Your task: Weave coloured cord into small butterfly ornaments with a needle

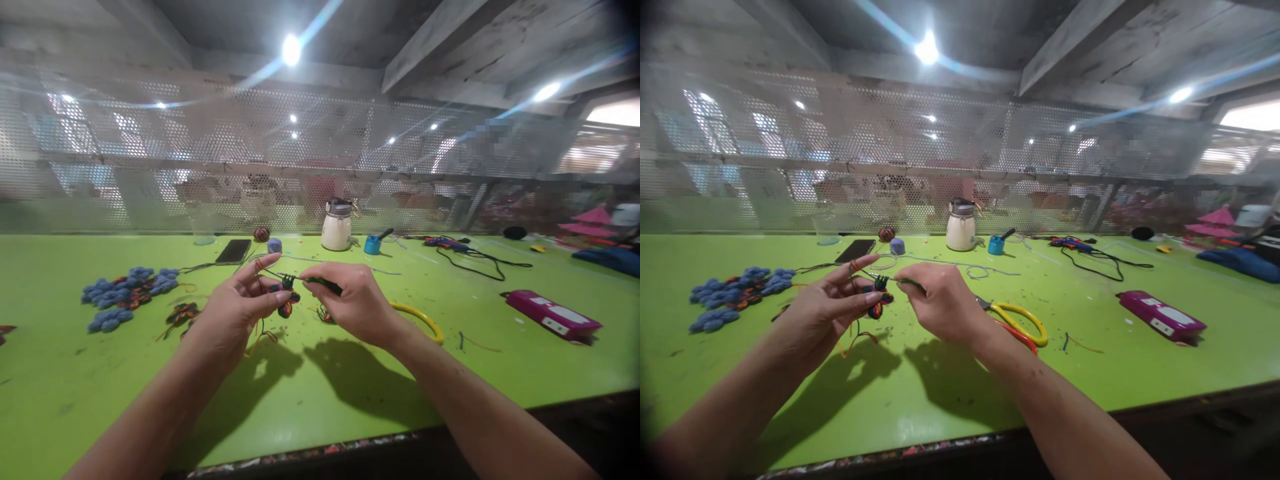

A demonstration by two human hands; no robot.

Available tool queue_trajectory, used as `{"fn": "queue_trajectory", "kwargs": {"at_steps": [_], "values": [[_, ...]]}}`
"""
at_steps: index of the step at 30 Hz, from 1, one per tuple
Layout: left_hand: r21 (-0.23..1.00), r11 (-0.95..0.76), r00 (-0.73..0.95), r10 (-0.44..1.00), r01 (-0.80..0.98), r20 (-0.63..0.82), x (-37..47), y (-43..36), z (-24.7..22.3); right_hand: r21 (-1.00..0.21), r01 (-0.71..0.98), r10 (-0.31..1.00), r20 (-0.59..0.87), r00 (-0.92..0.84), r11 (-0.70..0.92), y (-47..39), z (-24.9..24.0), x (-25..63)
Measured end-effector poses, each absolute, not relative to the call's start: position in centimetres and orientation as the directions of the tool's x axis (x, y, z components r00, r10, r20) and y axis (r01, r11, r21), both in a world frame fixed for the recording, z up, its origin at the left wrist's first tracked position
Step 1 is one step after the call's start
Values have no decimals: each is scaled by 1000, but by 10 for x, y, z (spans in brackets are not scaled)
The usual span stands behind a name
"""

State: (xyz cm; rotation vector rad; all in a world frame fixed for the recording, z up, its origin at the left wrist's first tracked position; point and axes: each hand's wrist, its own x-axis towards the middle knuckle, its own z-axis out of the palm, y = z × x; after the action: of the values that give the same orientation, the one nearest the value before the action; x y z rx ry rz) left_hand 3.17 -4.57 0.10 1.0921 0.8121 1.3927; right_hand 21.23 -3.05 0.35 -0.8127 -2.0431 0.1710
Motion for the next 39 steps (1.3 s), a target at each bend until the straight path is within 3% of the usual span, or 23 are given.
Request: {"fn": "queue_trajectory", "kwargs": {"at_steps": [7,10,18,23,39], "values": [[921,-143,54,983,-362,173,31,-45,0,-734,330,799,488,-351,593,-32,4,208],[917,-151,49,982,-370,182,30,-44,-1,-788,318,840,427,-335,527,-32,4,206],[911,-76,62,992,-406,111,28,-43,0,-577,438,721,606,-336,690,-30,0,207],[907,-40,105,990,-419,92,26,-43,2,-456,428,606,720,-337,780,-29,-1,207],[904,-18,114,991,-426,73,23,-42,1,-446,411,585,741,-328,795,-31,1,207]]}}
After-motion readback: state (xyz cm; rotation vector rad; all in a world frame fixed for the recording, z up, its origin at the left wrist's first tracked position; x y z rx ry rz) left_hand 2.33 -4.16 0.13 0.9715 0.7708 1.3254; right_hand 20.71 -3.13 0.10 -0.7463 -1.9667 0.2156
